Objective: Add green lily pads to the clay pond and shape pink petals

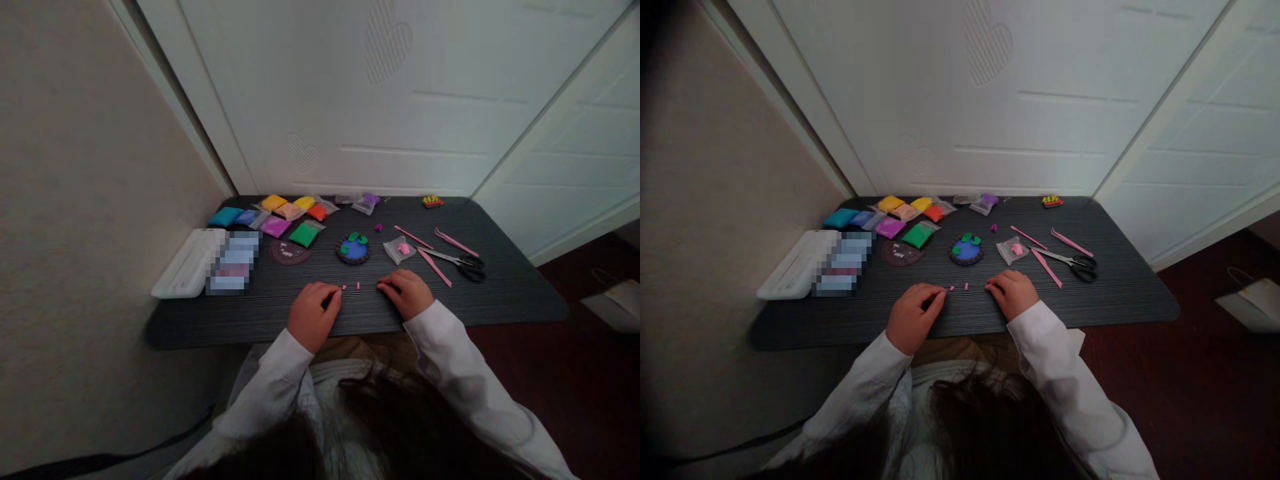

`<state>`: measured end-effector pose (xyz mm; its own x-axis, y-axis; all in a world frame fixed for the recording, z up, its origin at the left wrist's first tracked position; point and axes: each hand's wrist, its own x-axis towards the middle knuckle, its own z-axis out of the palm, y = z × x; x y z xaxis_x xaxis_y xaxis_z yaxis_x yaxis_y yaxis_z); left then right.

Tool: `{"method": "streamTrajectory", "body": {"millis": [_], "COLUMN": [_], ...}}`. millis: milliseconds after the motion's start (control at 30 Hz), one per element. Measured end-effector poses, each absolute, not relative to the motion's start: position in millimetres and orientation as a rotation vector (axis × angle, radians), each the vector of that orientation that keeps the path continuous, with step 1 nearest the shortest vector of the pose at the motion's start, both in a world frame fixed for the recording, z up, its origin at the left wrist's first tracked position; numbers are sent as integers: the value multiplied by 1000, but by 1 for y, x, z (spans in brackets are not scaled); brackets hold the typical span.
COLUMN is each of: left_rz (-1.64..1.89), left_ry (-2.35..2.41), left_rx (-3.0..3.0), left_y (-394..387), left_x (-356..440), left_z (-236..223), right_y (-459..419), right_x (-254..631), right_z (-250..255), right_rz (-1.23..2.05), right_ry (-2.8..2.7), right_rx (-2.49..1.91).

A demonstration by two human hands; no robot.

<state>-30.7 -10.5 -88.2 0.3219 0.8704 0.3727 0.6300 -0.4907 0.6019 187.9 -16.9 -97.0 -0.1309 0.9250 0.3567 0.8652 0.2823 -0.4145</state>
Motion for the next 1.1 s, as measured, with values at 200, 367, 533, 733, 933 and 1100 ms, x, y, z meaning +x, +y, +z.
{"method": "streamTrajectory", "body": {"millis": [200, 367, 533, 733, 933, 1100], "left_rz": [962, 948, 929, 947, 938, 937], "left_ry": [1352, 1350, 1347, 1350, 1361, 1361], "left_rx": [2247, 2242, 2252, 2254, 2267, 2278], "left_y": [-10, -10, -11, -10, -10, -10], "left_x": [-31, -32, -32, -31, -32, -31], "left_z": [-90, -88, -87, -88, -88, -89], "right_y": [-16, -22, -34, -42, -42, -42], "right_x": [187, 192, 198, 193, 192, 192], "right_z": [-102, -99, -93, -87, -86, -84], "right_rz": [107, 66, -81, -200, -219, -180], "right_ry": [-2062, -2136, -2228, -2332, -2298, -2343], "right_rx": [-1640, -1657, -1706, -1734, -1763, -1710]}}
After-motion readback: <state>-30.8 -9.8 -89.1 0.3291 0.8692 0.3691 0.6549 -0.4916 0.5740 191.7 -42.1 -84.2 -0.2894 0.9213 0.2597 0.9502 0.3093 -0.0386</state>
